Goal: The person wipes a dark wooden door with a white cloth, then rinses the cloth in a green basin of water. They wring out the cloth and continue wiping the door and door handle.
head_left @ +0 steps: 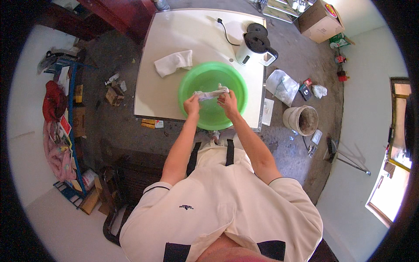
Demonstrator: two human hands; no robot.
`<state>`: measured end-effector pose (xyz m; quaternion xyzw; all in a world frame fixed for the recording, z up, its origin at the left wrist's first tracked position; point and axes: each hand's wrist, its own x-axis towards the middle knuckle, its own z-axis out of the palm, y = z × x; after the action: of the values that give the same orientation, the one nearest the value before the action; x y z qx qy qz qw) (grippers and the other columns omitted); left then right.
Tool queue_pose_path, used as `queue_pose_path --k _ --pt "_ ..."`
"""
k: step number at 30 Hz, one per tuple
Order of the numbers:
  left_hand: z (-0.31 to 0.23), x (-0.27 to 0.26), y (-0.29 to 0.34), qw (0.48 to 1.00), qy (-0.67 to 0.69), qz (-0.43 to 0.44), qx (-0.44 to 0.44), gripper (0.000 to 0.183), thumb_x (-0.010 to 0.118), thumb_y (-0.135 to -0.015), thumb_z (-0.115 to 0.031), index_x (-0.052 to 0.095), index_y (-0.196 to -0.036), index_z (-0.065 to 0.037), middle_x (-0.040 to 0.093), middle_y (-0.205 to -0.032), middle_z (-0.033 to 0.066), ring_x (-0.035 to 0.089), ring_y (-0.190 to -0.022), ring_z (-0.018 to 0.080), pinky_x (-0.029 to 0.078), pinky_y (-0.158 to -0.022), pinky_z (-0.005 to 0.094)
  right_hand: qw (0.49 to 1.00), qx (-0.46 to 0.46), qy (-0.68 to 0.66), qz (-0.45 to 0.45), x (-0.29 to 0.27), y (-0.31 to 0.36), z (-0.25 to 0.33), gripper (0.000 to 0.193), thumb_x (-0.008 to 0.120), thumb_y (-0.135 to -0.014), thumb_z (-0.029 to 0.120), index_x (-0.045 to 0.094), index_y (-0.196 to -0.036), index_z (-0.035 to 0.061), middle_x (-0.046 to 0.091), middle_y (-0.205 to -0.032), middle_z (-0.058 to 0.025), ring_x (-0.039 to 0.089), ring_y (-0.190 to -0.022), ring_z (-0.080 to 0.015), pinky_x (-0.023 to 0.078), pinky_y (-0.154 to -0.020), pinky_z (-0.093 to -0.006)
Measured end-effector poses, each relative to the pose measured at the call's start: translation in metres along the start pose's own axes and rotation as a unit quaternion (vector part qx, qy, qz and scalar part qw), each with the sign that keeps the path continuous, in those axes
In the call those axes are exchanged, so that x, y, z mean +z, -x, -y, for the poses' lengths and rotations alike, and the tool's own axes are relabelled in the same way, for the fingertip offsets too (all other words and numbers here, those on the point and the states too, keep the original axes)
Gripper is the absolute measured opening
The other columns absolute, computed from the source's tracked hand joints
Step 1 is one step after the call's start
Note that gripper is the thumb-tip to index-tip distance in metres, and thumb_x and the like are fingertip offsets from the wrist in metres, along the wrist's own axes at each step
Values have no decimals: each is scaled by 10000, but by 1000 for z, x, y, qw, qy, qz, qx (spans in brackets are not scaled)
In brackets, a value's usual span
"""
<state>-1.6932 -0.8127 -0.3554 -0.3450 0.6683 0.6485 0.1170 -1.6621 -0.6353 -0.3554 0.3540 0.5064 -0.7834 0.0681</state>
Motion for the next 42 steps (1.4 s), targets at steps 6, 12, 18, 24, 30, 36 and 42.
queue_pose_path --k 6,12,18,24,30,36,42 --pt "-9 10 13 993 112 14 -23 271 651 -944 -199 708 -1127 -8 696 -961 93 692 -863 237 613 -697 376 995 12 -101 19 5 -4 -20 392 595 -981 160 370 -1297 104 638 -1041 -121 656 -954 -239 559 -810 -428" --pt "-10 13 10 975 214 21 -57 279 588 -962 -159 582 -1180 16 645 -1090 149 687 -928 282 637 -704 437 997 -66 -33 -34 17 14 -12 496 671 -921 51 350 -1298 23 648 -1027 -156 695 -864 -266 605 -685 -386" --pt "-1 5 12 986 148 12 -77 259 606 -922 -139 555 -1130 7 647 -1107 164 693 -961 335 640 -754 510 963 -105 236 -72 -28 -13 -47 514 665 -906 36 358 -1314 -32 665 -1052 -181 710 -748 -260 613 -596 -374" --pt "5 3 17 986 150 28 -67 333 657 -872 -134 535 -1152 -1 623 -1137 170 684 -970 335 655 -679 475 961 -194 170 -98 -58 -60 -106 494 699 -868 31 421 -1267 -52 678 -1002 -190 710 -755 -263 613 -594 -365" --pt "-14 -6 31 997 66 -29 -15 327 622 -902 -139 503 -1161 21 601 -1141 191 682 -954 326 665 -643 464 992 -20 90 -82 -15 13 -24 472 731 -855 66 483 -1238 -53 674 -889 -160 684 -676 -227 568 -536 -339" --pt "-10 -8 24 992 118 33 -34 307 605 -907 -135 508 -1154 21 621 -1082 179 688 -874 309 671 -631 442 919 -137 332 -163 -50 -28 -63 536 807 -815 211 552 -1228 -14 658 -804 -120 617 -573 -174 482 -473 -315" --pt "-23 -11 25 982 180 47 14 278 593 -911 -111 517 -1141 26 635 -1059 170 693 -855 289 667 -627 410 932 -212 266 -122 -21 -1 2 478 805 -804 303 607 -1130 15 693 -825 -153 661 -640 -247 522 -568 -379"
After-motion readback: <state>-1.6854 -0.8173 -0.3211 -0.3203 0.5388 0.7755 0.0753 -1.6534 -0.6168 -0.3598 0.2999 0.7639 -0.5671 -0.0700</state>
